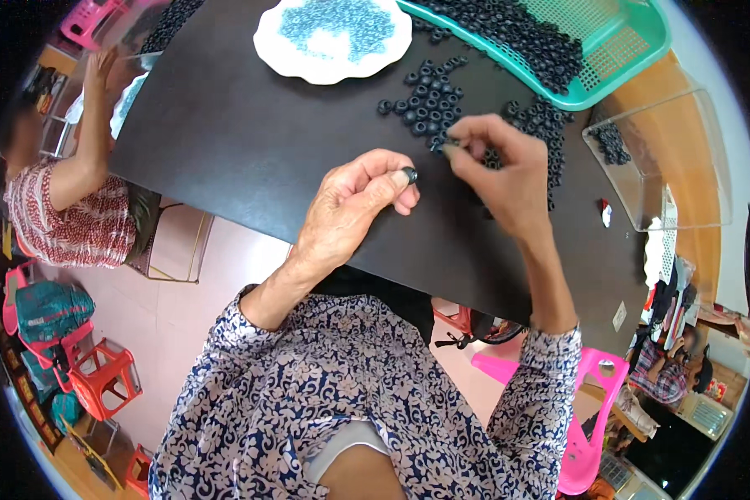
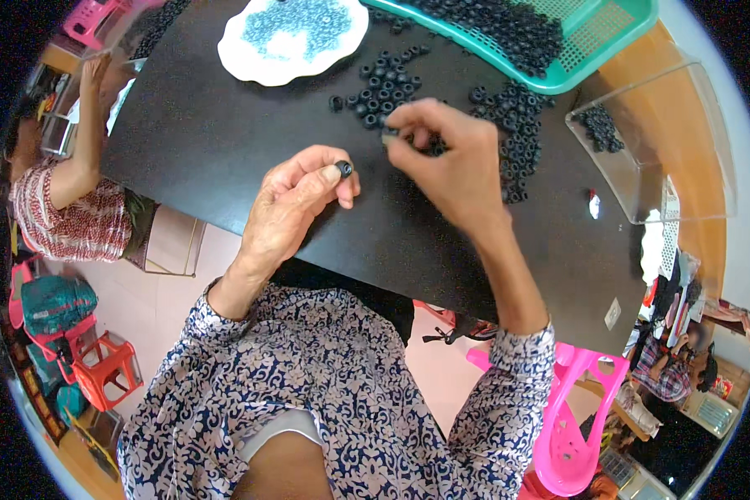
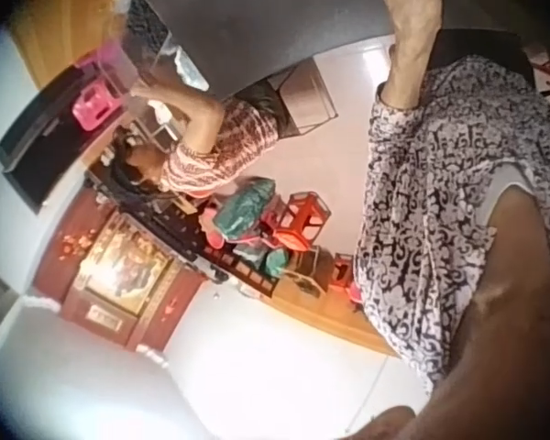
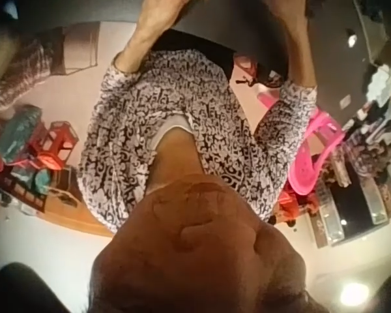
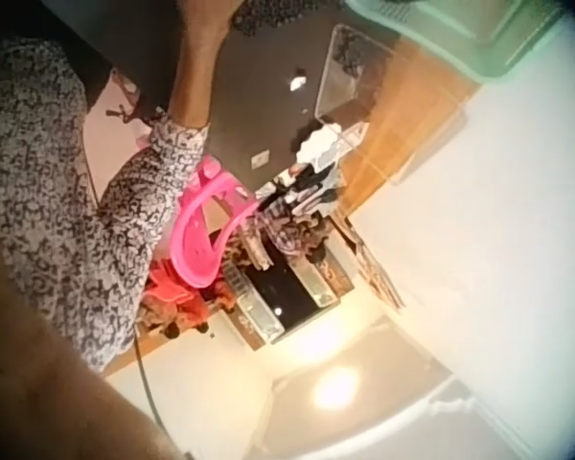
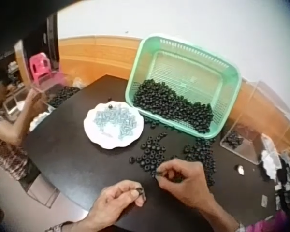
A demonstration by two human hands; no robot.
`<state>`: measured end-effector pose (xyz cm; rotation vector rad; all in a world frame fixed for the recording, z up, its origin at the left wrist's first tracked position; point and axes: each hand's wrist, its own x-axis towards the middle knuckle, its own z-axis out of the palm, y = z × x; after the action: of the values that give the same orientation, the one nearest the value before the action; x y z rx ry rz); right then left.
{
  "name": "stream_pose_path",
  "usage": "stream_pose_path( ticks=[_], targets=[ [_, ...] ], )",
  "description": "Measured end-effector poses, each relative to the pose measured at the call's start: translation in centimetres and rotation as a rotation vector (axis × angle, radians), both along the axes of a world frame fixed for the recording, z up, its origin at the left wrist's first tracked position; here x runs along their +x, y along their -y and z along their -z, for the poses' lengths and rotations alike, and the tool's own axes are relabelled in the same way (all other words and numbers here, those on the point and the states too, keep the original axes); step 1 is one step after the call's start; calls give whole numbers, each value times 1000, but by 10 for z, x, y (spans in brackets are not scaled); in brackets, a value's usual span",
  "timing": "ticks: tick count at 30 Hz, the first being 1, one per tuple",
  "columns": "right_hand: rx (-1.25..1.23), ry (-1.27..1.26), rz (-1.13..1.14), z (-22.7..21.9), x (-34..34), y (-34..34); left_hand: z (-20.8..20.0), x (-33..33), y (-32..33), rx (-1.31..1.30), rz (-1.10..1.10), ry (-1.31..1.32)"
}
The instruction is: Assembling small blue beads into black plastic rings at a table.
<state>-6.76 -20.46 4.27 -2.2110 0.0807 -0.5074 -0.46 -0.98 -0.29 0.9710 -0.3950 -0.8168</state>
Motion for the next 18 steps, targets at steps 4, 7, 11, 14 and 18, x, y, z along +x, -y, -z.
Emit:
stream_pose_path(
  ticks=[4,7,11,14,18],
  targets=[
    [118,15,12,10,-14,-25,-9,5,0,87,-10,95],
    [347,-5,2,19,-18,-29,-7,10,1,102,-2,219],
    [517,39,-24,24,-18,-29,-9,11,-1,167,-5,265],
    [561,53,-46,23,-18,-30,-9,10,1,151,-13,288],
    [579,43,-73,26,-17,-29,-9,9,4,147,-43,335]
  ],
)
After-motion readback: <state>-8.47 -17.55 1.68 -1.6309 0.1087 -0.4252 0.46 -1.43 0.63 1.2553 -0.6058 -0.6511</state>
